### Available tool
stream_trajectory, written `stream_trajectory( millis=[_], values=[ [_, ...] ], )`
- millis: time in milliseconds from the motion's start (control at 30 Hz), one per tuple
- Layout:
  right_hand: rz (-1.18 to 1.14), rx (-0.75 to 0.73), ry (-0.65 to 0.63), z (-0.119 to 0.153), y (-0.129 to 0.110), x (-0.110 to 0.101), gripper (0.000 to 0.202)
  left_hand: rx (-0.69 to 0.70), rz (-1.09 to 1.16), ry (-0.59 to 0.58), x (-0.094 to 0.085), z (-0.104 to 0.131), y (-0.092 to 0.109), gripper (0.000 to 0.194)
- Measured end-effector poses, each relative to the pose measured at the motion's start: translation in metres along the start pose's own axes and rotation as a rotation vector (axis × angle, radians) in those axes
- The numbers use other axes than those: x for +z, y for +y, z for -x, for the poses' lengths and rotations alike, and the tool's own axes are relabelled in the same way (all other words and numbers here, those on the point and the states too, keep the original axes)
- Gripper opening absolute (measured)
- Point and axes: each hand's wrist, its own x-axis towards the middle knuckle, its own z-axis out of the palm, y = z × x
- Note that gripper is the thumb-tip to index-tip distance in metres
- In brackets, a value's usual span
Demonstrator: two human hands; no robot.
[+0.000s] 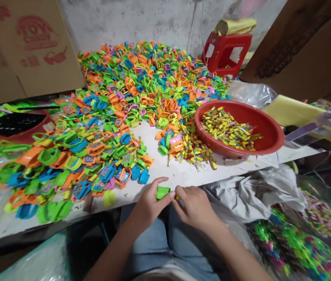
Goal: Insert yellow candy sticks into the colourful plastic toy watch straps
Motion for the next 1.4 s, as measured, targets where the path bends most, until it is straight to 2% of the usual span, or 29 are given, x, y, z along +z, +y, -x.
stream_trajectory(
  millis=[100, 167, 233, 300, 400, 467, 500, 567, 633, 700, 767, 867, 967, 1100, 1233, 1300, 1400],
  values=[
    [-0.031, 0.013, -0.001, -0.003, 0.003, 0.004, 0.009, 0.026, -0.113, -0.016, -0.003, -0.003, 0.005, 0.039],
    [-0.049, 0.044, 0.016, -0.008, 0.009, 0.006, 0.011, 0.069, -0.218, 0.043, -0.011, -0.008, 0.008, 0.036],
    [-0.056, 0.081, 0.066, -0.014, 0.021, 0.008, 0.026, 0.119, -0.336, 0.174, -0.027, -0.015, 0.009, 0.037],
    [-0.040, 0.147, 0.126, -0.020, 0.037, 0.010, 0.043, 0.160, -0.486, 0.352, -0.051, -0.023, 0.009, 0.039],
    [0.008, 0.238, 0.107, -0.029, 0.059, 0.015, 0.037, 0.161, -0.772, 0.636, -0.086, -0.029, 0.008, 0.041],
    [0.009, 0.235, 0.038, -0.037, 0.063, 0.020, 0.029, 0.134, -0.925, 0.780, -0.096, -0.030, 0.009, 0.044],
    [-0.004, 0.220, 0.008, -0.042, 0.062, 0.024, 0.029, 0.135, -0.968, 0.806, -0.096, -0.031, 0.011, 0.045],
    [-0.027, 0.191, -0.023, -0.053, 0.055, 0.033, 0.029, 0.188, -0.995, 0.738, -0.086, -0.038, 0.015, 0.043],
    [-0.018, 0.195, -0.027, -0.063, 0.045, 0.044, 0.027, 0.276, -0.987, 0.566, -0.069, -0.055, 0.021, 0.037],
    [0.010, 0.245, -0.014, -0.070, 0.038, 0.053, 0.021, 0.323, -0.964, 0.394, -0.051, -0.080, 0.025, 0.036],
    [0.026, 0.305, 0.007, -0.071, 0.035, 0.059, 0.017, 0.317, -0.935, 0.288, -0.037, -0.108, 0.026, 0.036],
    [0.023, 0.363, 0.035, -0.060, 0.039, 0.060, 0.012, 0.287, -0.919, 0.226, -0.025, -0.142, 0.021, 0.033],
    [-0.076, 0.381, 0.065, -0.039, 0.047, 0.056, 0.009, 0.270, -0.913, 0.200, -0.021, -0.156, 0.014, 0.027],
    [-0.415, 0.373, 0.179, -0.016, 0.052, 0.053, 0.016, 0.279, -0.850, 0.158, -0.022, -0.152, 0.011, 0.017],
    [-0.596, 0.408, 0.323, -0.011, 0.051, 0.046, 0.015, 0.320, -0.712, 0.087, -0.019, -0.128, 0.013, 0.013],
    [-0.661, 0.419, 0.415, -0.011, 0.047, 0.038, 0.015, 0.301, -0.510, 0.012, -0.013, -0.109, 0.012, 0.014],
    [-0.766, 0.375, 0.475, -0.011, 0.038, 0.024, 0.015, 0.174, 0.019, -0.104, -0.001, -0.078, 0.010, 0.028]
  ],
)
